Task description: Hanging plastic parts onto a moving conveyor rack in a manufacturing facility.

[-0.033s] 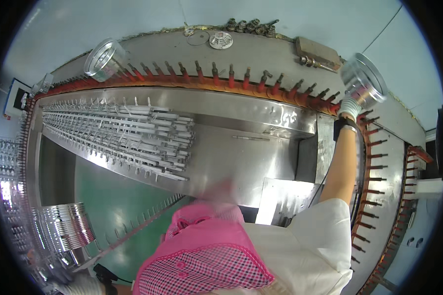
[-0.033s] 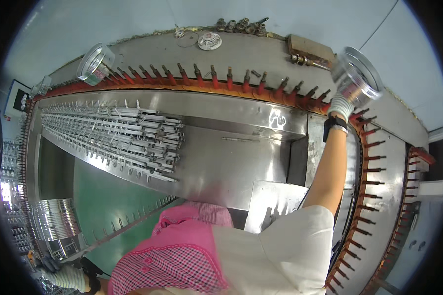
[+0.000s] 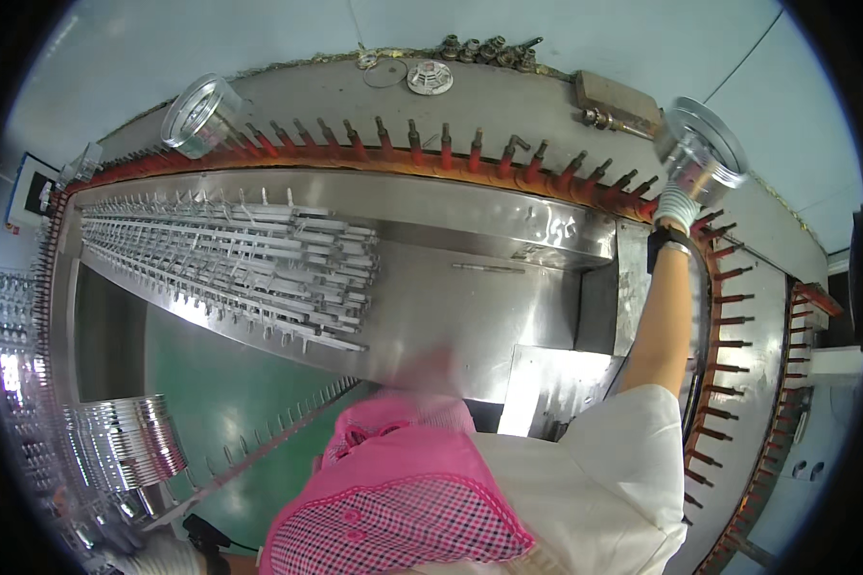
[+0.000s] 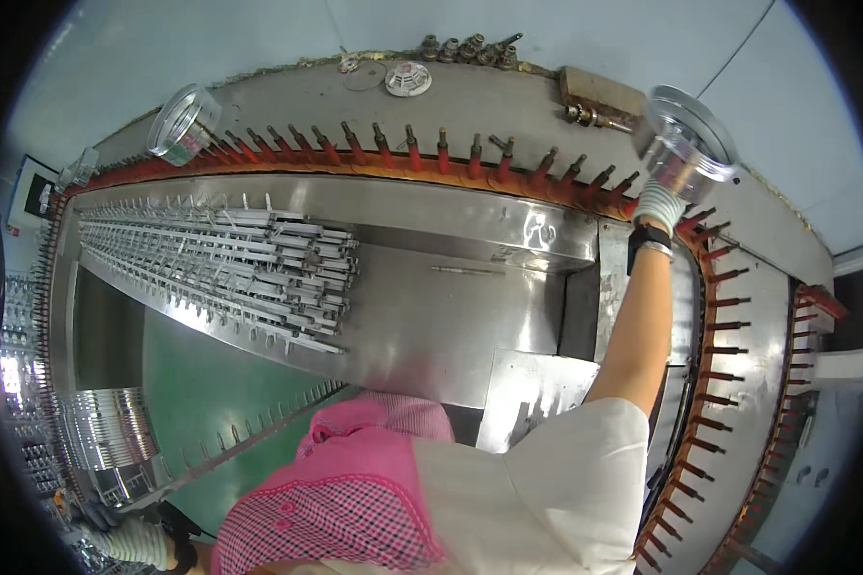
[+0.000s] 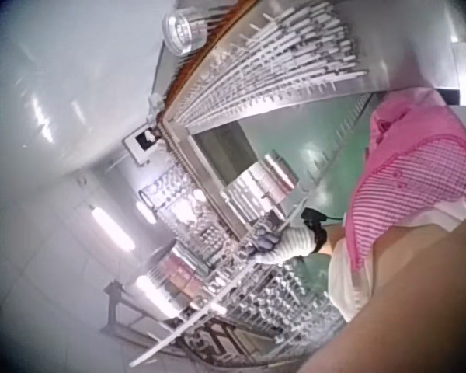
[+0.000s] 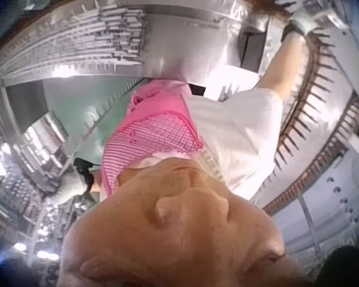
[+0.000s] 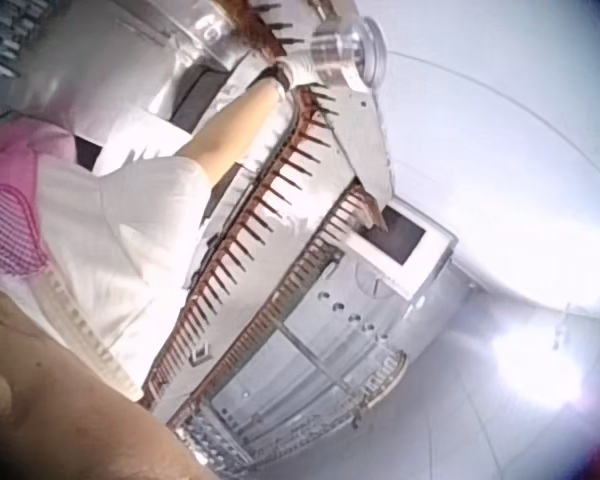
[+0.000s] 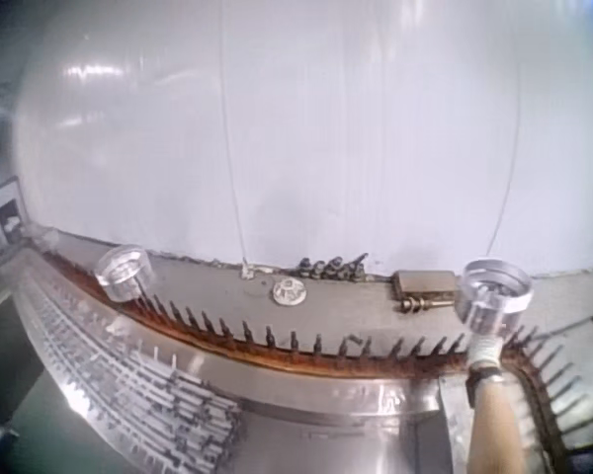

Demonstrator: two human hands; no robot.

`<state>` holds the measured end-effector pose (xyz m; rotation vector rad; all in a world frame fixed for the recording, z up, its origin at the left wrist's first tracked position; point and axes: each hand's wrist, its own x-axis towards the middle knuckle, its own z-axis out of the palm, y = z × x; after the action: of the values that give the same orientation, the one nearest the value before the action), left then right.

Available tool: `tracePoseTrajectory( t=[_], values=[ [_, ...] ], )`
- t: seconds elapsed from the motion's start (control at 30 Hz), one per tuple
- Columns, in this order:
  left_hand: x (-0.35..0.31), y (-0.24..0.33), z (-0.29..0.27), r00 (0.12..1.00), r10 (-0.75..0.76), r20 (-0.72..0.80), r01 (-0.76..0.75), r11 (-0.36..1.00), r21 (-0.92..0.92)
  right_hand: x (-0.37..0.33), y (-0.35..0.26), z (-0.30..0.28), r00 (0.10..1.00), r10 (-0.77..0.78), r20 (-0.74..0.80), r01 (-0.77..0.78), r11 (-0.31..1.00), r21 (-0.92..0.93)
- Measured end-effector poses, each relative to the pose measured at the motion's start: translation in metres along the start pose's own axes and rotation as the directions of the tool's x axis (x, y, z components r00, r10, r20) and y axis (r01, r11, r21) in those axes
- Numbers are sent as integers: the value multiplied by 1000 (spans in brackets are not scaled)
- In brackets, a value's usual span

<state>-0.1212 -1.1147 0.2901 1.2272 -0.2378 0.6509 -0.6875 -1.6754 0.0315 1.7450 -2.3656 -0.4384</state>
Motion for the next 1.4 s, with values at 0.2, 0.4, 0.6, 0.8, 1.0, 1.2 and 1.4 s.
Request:
tracePoseTrajectory(
  t=[0.2,0.4,0.6,0.8,1.0,1.2,1.4],
  values=[
    [19,-19,-32,993,-115,12,116,986,-117,-28,-33,5,842,371,-391,43,678,734],
    [43,-22,-76,998,-40,-40,38,997,-66,-64,-87,-42,994,65,89,-82,975,206],
    [46,-27,-69,994,-39,-103,32,997,-73,-60,-117,-17,979,199,42,-179,742,646],
    [60,-40,-77,999,-18,-51,11,990,-138,-213,-219,-43,994,-18,104,-104,-309,945],
    [95,-89,-97,895,-129,427,338,821,-460,-521,-304,-107,137,-861,-490,932,-56,359],
    [89,-93,-102,857,-66,512,384,744,-546,-691,-323,-177,-86,-942,-326,604,-309,735],
    [57,-106,-107,804,-151,576,425,823,-377,-724,-307,-243,73,-920,-386,478,-308,823]
  ],
)
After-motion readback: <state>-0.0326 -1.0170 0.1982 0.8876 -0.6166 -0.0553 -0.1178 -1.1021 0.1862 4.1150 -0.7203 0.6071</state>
